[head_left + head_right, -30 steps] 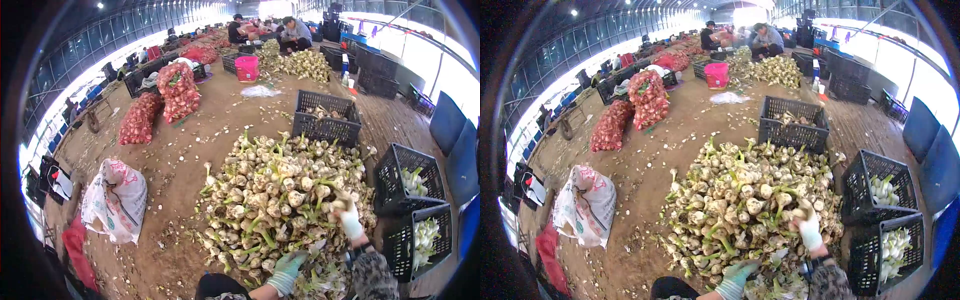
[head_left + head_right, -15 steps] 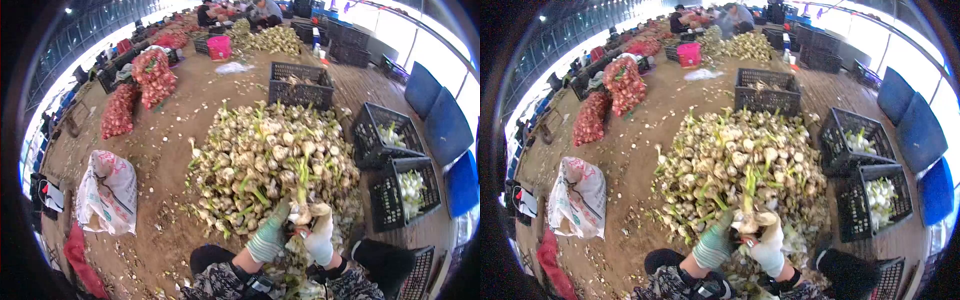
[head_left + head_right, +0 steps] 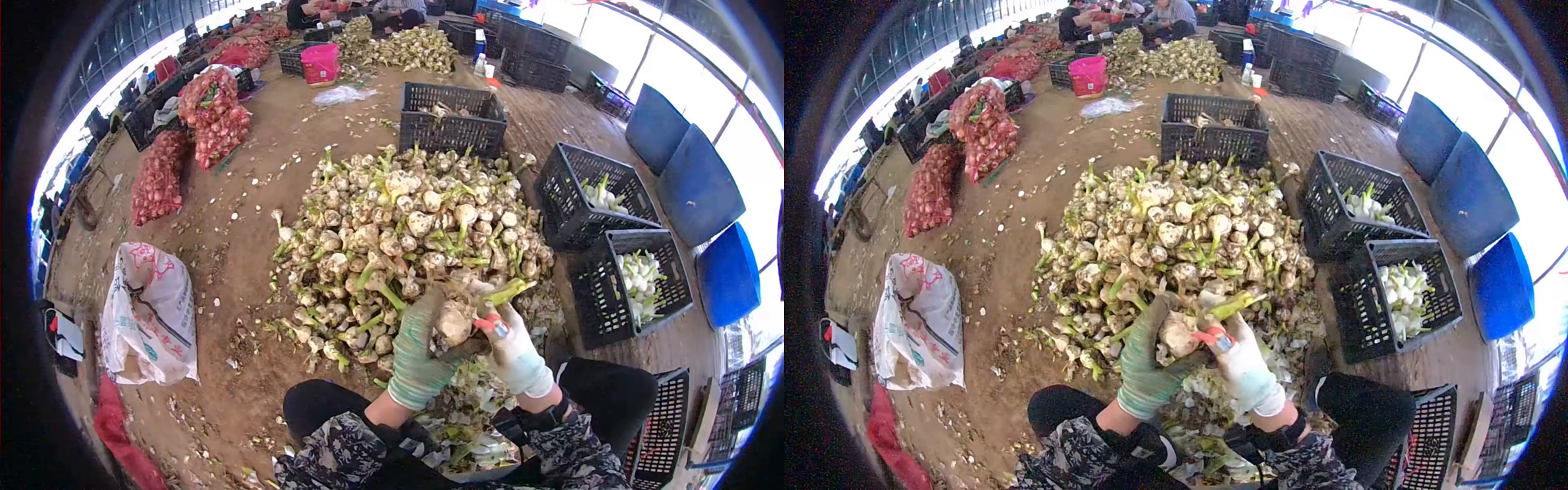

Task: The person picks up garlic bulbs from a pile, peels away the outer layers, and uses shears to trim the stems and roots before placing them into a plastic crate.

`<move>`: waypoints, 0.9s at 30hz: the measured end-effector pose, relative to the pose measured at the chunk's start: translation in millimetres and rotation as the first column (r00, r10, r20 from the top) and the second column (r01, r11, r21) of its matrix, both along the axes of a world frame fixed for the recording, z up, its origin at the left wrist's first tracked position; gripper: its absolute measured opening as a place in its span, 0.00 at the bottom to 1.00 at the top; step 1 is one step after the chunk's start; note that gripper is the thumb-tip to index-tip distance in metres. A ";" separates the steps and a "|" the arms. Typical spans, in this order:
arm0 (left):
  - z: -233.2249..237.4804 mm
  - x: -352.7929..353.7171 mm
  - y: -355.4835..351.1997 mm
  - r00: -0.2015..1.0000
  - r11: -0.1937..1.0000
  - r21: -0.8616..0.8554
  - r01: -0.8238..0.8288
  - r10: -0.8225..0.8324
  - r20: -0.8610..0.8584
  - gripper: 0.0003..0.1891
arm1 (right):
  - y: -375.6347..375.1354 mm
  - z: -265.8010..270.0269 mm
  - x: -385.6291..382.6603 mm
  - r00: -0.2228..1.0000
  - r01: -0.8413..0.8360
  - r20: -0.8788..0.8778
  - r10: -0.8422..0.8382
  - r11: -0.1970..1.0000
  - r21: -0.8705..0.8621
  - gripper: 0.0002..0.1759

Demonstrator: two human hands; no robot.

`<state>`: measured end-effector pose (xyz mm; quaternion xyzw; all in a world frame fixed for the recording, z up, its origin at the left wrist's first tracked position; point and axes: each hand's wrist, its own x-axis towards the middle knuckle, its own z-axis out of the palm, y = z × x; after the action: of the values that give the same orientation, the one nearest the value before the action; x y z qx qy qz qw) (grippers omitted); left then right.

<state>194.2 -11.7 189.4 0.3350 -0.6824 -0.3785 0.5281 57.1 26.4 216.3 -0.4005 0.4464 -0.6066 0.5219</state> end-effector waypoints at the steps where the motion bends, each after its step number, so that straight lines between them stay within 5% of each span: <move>1: 0.9 0.3 0.0 1.000 1.000 -0.011 -0.002 0.003 0.031 0.41 | -3.7 -9.8 0.0 0.999 0.036 -0.026 -0.037 0.999 -0.010 0.33; 7: -3.1 1.1 -3.8 0.998 1.000 0.014 -0.011 0.010 0.069 0.42 | -13.2 -26.0 3.8 0.987 0.129 0.085 -0.137 0.987 0.097 0.39; 12: -6.0 -5.7 -7.2 0.999 0.999 0.051 -0.005 0.002 0.048 0.42 | -9.8 -22.1 -2.3 0.986 0.072 0.150 -0.071 0.997 0.000 0.42; 16: 2.9 -10.1 -10.4 0.988 0.982 -0.189 -0.026 0.055 0.148 0.41 | -12.5 -20.0 -7.3 0.980 0.076 0.167 -0.105 0.982 0.171 0.47; 20: -6.0 -14.0 -11.3 0.997 0.997 -0.079 0.016 -0.010 0.077 0.41 | -11.4 -19.7 -11.7 0.980 0.093 0.156 -0.121 0.980 0.175 0.39; 27: 5.8 -14.0 -12.5 0.982 0.985 -0.173 -0.003 0.035 0.185 0.42 | -10.2 -13.4 -14.8 0.928 0.058 0.353 -0.120 0.982 0.180 0.32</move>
<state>180.2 -24.2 195.2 0.3290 -0.7558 -0.2800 0.4921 42.3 16.2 202.9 -0.2163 0.4095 -0.6536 0.5986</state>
